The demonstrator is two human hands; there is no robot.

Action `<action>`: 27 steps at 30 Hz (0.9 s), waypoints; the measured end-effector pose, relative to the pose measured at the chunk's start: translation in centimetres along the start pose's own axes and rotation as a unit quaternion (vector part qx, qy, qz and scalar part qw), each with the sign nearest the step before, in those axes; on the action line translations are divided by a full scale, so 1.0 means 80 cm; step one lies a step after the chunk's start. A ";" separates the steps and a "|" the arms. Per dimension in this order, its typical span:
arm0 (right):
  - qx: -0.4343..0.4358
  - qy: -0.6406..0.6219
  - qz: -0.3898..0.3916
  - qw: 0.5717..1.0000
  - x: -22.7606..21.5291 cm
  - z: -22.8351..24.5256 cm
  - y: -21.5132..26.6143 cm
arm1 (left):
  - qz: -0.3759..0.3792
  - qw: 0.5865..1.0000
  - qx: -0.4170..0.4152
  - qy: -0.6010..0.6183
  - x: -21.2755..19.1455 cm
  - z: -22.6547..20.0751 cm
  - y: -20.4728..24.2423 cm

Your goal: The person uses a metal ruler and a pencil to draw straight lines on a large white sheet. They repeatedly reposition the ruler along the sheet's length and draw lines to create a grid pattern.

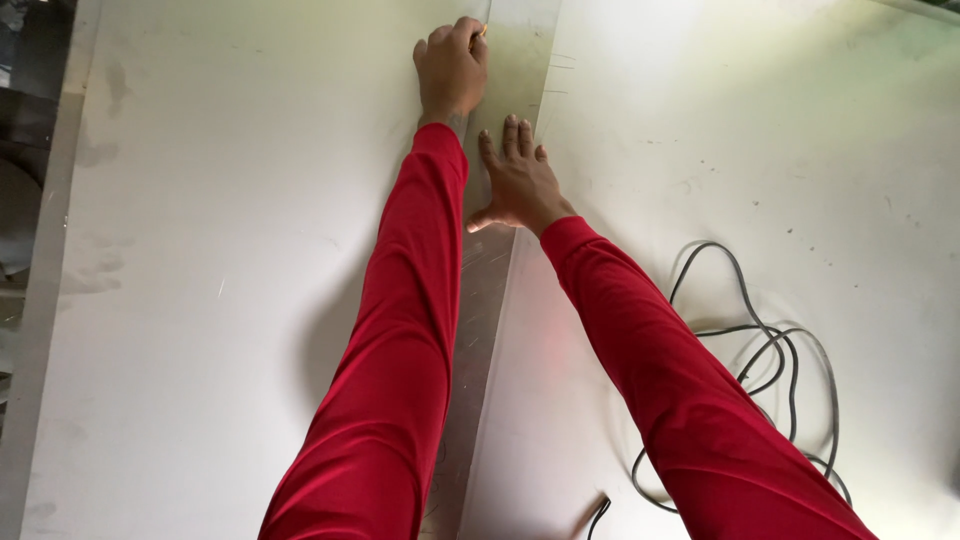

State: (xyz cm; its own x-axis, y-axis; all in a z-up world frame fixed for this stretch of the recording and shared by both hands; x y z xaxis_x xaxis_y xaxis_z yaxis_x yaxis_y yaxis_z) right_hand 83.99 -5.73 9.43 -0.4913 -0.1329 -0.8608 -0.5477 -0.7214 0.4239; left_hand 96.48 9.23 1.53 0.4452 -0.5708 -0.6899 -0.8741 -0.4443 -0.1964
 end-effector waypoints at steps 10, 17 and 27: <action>0.002 0.000 0.005 1.000 -0.007 0.006 0.002 | 0.061 0.998 0.017 0.007 -0.035 0.003 0.033; 0.001 -0.008 0.016 1.000 -0.017 0.013 0.006 | 0.079 0.997 0.009 -0.021 -0.093 0.006 0.118; 0.016 -0.009 0.033 0.999 -0.028 0.025 0.013 | 0.028 0.995 0.074 -0.060 -0.178 0.031 0.293</action>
State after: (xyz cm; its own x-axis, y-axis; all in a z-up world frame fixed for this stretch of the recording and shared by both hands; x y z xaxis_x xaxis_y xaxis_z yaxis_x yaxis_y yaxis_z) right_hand 83.17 -4.80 12.31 -0.5385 -0.1668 -0.8260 -0.5351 -0.6895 0.4881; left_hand 69.14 8.66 4.99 0.3757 -0.5021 -0.7790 -0.9202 -0.3022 -0.2490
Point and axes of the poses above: each hand's wrist, its own y-axis away from the middle knuckle, its own x-axis out of the palm, z = x × y, the point moved 1 cm from there along -y, towards the middle knuckle, and after that the axes turned 14 degrees about -x, right-handed, at the moved point
